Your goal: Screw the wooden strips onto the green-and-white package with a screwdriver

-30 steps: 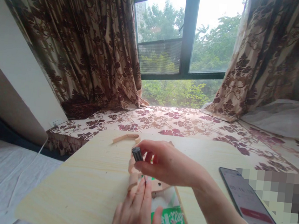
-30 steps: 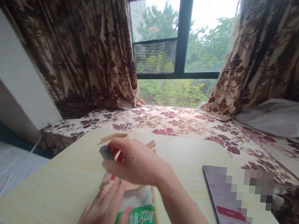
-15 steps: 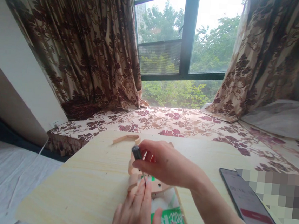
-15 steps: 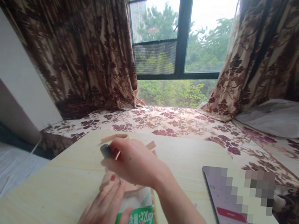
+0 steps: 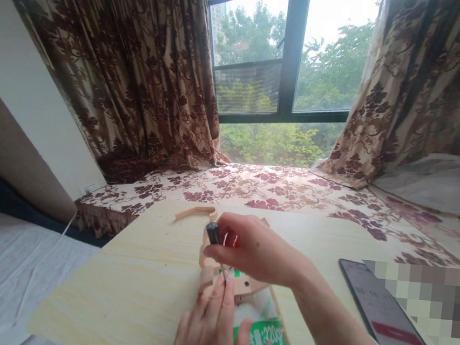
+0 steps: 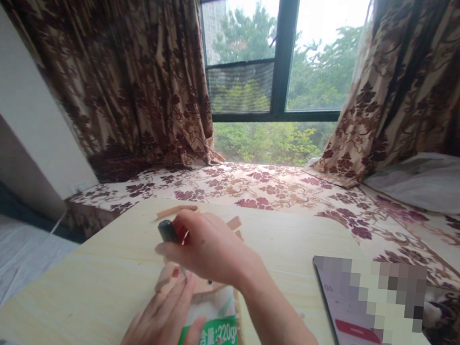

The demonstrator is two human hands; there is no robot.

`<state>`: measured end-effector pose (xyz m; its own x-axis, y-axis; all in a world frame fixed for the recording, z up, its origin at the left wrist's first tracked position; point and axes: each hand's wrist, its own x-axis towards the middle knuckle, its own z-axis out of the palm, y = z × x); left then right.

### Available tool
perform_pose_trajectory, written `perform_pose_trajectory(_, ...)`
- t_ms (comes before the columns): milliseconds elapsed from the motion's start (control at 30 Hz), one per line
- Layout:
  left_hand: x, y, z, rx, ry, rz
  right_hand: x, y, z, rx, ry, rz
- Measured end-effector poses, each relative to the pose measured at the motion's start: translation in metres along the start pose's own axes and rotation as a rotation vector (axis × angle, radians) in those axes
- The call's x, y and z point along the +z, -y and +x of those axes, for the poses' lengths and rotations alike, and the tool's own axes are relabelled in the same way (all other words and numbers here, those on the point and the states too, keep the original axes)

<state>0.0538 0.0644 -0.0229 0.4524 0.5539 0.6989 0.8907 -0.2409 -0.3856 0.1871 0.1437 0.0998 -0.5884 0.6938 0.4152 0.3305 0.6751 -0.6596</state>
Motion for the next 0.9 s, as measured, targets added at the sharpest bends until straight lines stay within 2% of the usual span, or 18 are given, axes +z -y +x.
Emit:
perform_pose_trajectory(67, -0.002, 0.002, 0.001, 0.018, 0.002, 0.015, 0.000, 0.000, -0.001, -0.031, 0.020, 0.027)
perform_pose_trajectory(167, 0.003, -0.003, -0.001, -0.108, -0.041, 0.001, -0.002, 0.000, -0.002, -0.068, 0.063, 0.072)
perform_pose_trajectory(267, 0.012, -0.010, -0.009, -0.181, -0.057, -0.025, -0.002, 0.000, -0.002, -0.041, 0.056, 0.053)
perform_pose_trajectory(433, 0.015, -0.010, -0.018, -0.202, 0.024, -0.039, 0.002, -0.001, 0.000, -0.016, 0.018, 0.041)
perform_pose_trajectory(600, 0.011, -0.009, -0.017, -0.198, 0.082, -0.026, 0.001, 0.001, -0.001, -0.038, 0.061, 0.097)
perform_pose_trajectory(700, 0.011, -0.010, -0.016, -0.203, 0.087, -0.018, 0.000, 0.001, 0.000, -0.014, 0.070, 0.056)
perform_pose_trajectory(900, 0.010, -0.009, -0.016, -0.187, 0.067, -0.022, 0.002, -0.001, 0.001, 0.011, 0.005, 0.027)
